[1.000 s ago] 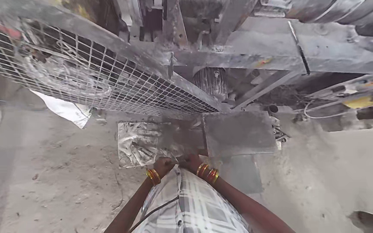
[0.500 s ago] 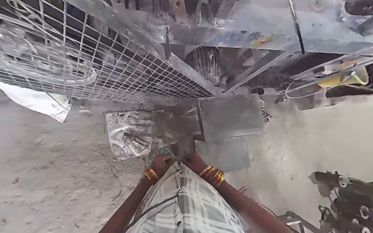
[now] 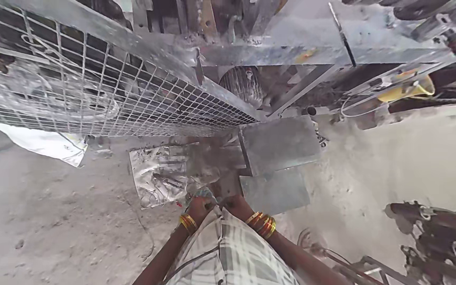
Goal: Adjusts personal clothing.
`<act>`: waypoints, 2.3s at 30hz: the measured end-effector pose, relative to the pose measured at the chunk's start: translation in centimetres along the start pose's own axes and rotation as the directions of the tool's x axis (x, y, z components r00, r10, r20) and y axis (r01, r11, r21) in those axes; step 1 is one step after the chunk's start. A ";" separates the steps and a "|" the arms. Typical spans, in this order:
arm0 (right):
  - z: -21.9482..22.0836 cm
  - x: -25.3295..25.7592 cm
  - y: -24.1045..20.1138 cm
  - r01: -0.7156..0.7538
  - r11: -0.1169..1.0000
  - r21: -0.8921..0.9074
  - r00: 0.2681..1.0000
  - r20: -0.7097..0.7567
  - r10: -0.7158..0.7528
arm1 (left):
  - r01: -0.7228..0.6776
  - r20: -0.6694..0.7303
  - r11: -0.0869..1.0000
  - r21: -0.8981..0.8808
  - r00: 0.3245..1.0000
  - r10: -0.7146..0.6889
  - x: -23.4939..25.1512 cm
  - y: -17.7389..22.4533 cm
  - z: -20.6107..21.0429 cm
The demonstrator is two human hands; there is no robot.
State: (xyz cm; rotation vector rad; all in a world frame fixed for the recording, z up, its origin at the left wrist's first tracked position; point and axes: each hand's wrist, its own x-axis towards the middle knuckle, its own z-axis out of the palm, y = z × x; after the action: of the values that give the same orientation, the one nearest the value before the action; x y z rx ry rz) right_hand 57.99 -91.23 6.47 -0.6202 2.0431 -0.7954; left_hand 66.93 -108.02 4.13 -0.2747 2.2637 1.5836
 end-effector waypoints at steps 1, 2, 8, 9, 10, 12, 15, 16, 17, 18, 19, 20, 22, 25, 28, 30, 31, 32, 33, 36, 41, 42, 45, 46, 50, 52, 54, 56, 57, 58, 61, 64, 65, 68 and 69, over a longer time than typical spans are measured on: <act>0.1 -0.2 -0.1 -0.002 1.000 -0.006 1.000 0.006 0.002 | 0.012 0.012 1.000 -0.007 1.000 -0.012 -0.2 0.1 0.0; 0.3 -0.2 0.0 0.005 1.000 -0.010 1.000 0.010 -0.005 | 0.025 0.021 1.000 -0.014 0.999 -0.024 -0.3 0.2 -0.1; 0.9 -0.9 0.5 -0.051 0.998 -0.033 0.998 0.047 0.053 | 0.035 0.069 0.998 -0.058 0.997 -0.031 -0.7 -0.7 0.7; 0.9 -1.1 0.7 -0.052 0.998 -0.032 0.997 0.049 0.053 | 0.024 0.068 0.998 -0.063 0.998 -0.019 -0.7 -0.8 0.9; 0.9 -1.3 1.0 -0.049 0.998 -0.032 0.998 0.048 0.050 | 0.012 0.069 0.997 -0.072 0.998 -0.007 -0.7 -0.9 1.1; 0.9 -1.5 1.3 -0.043 0.999 -0.025 0.999 0.030 0.044 | 0.002 0.080 0.997 -0.082 0.997 0.004 -0.4 -0.8 1.3; 0.4 -1.5 1.6 -0.048 0.999 0.014 0.999 -0.014 0.048 | 0.080 0.152 0.994 -0.075 0.986 -0.068 0.6 0.4 0.8; 0.1 -1.3 1.7 -0.045 0.999 0.026 0.999 -0.016 0.046 | 0.090 0.156 0.993 -0.072 0.985 -0.078 1.0 0.7 0.7; -0.3 -1.1 1.7 -0.043 0.999 0.032 0.999 -0.008 0.043 | 0.089 0.153 0.994 -0.068 0.985 -0.078 1.4 0.9 0.6; -0.8 -0.9 1.8 -0.030 0.999 0.030 1.000 0.001 0.030 | 0.080 0.144 0.995 -0.065 0.987 -0.070 1.8 1.0 0.5; -1.2 -0.5 1.9 -0.006 1.000 0.026 1.000 0.007 0.005 | 0.067 0.135 0.996 -0.060 0.989 -0.059 2.3 1.2 0.3; -1.7 -0.1 2.1 0.032 0.999 0.020 1.000 0.000 -0.032 | 0.061 0.130 0.997 -0.052 0.990 -0.054 2.8 1.5 0.1; -2.9 0.9 2.4 0.098 0.995 0.019 0.995 -0.023 -0.097 | 0.074 0.106 0.996 -0.047 0.992 -0.069 3.9 2.4 -0.5; -6.0 2.6 1.6 0.098 0.995 0.017 0.995 0.017 -0.098 | 0.120 0.038 0.992 -0.047 0.992 -0.118 5.8 3.4 -1.1; -9.0 4.4 1.2 0.054 0.998 0.029 0.996 0.063 -0.056 | 0.132 -0.025 0.991 -0.011 0.991 -0.132 7.7 4.9 -1.7; -10.8 5.8 1.6 0.006 0.999 0.045 0.994 0.111 -0.011 | 0.139 -0.040 0.990 0.003 0.990 -0.139 8.8 6.2 -2.1; -11.7 6.4 1.6 -0.005 0.999 0.051 0.991 0.135 -0.002 | 0.137 -0.049 0.990 0.012 0.989 -0.137 9.4 6.6 -2.2; -12.5 6.9 1.7 -0.003 0.999 0.051 0.987 0.159 -0.005 | 0.128 -0.067 0.992 0.018 0.990 -0.126 9.9 6.9 -2.3; -13.4 7.4 1.6 0.006 0.999 0.046 0.982 0.190 -0.015 | 0.118 -0.083 0.993 0.021 0.990 -0.116 10.4 7.2 -2.3; -15.8 8.6 1.9 0.116 0.993 0.029 0.962 0.247 -0.119 | 0.158 -0.081 0.987 0.002 0.984 -0.157 12.0 8.3 -2.6; -18.7 10.3 2.2 0.182 0.983 0.013 0.932 0.315 -0.176 | 0.220 -0.019 0.975 -0.033 0.975 -0.221 14.2 9.9 -2.7; -19.1 10.6 2.1 0.157 0.988 0.001 0.933 0.328 -0.148 | 0.233 -0.006 0.972 -0.011 0.972 -0.233 14.7 10.1 -2.7; -20.2 11.2 1.8 0.082 0.995 -0.054 0.938 0.342 -0.059 | 0.201 -0.050 0.980 -0.007 0.978 -0.201 15.6 9.7 -2.2; -20.5 11.4 1.6 0.073 0.995 -0.064 0.940 0.338 -0.047 | 0.195 -0.065 0.981 -0.002 0.979 -0.195 15.9 9.6 -2.1; -21.1 12.0 2.3 0.088 0.995 -0.035 0.948 0.311 -0.073 | 0.206 -0.096 0.973 0.103 0.976 -0.196 16.7 10.4 -2.1; -21.4 12.1 2.6 0.063 0.998 0.027 0.957 0.280 -0.068 | 0.199 -0.155 0.979 0.040 0.969 -0.191 17.1 10.1 -1.8; -21.6 12.3 2.9 0.015 0.998 0.060 0.960 0.279 -0.031 | 0.246 -0.157 0.968 -0.051 0.955 -0.251 17.4 10.8 -1.8; -21.8 12.5 3.1 0.004 0.999 0.037 0.953 0.304 -0.015 | 0.244 -0.154 0.961 -0.131 0.952 -0.263 17.5 11.2 -1.4; -21.9 12.6 3.2 0.027 0.999 0.019 0.947 0.319 -0.031 | 0.223 -0.158 0.959 -0.177 0.955 -0.252 17.6 11.2 -1.2; -22.0 12.7 3.4 0.066 0.998 0.013 0.943 0.325 -0.066 | 0.193 -0.171 0.956 -0.219 0.958 -0.232 17.7 11.1 -1.0; -22.0 12.3 4.5 0.199 0.977 0.079 0.933 0.291 -0.213 | 0.148 -0.173 0.956 -0.255 0.965 -0.196 18.0 10.8 -0.5; -22.3 11.7 4.9 0.238 0.964 0.119 0.925 0.274 -0.262 | 0.130 -0.181 0.966 -0.224 0.968 -0.172 18.1 10.8 0.1; -22.3 11.6 5.1 0.238 0.964 0.121 0.926 0.271 -0.263 | 0.127 -0.185 0.966 -0.226 0.968 -0.170 18.2 10.8 0.2; -22.3 11.4 5.3 0.212 0.972 0.100 0.929 0.290 -0.233 | 0.154 -0.159 0.962 -0.224 0.968 -0.192 18.3 10.4 0.6; -22.2 11.4 5.4 0.220 0.971 0.095 0.928 0.285 -0.239 | 0.169 -0.149 0.960 -0.225 0.967 -0.205 18.3 10.3 0.7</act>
State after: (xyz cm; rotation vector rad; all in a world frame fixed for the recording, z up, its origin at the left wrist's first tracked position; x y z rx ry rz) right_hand 32.59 -88.30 6.52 -0.8998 1.6875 -0.8409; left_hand 46.58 -102.87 5.50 -0.6867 2.1154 1.7564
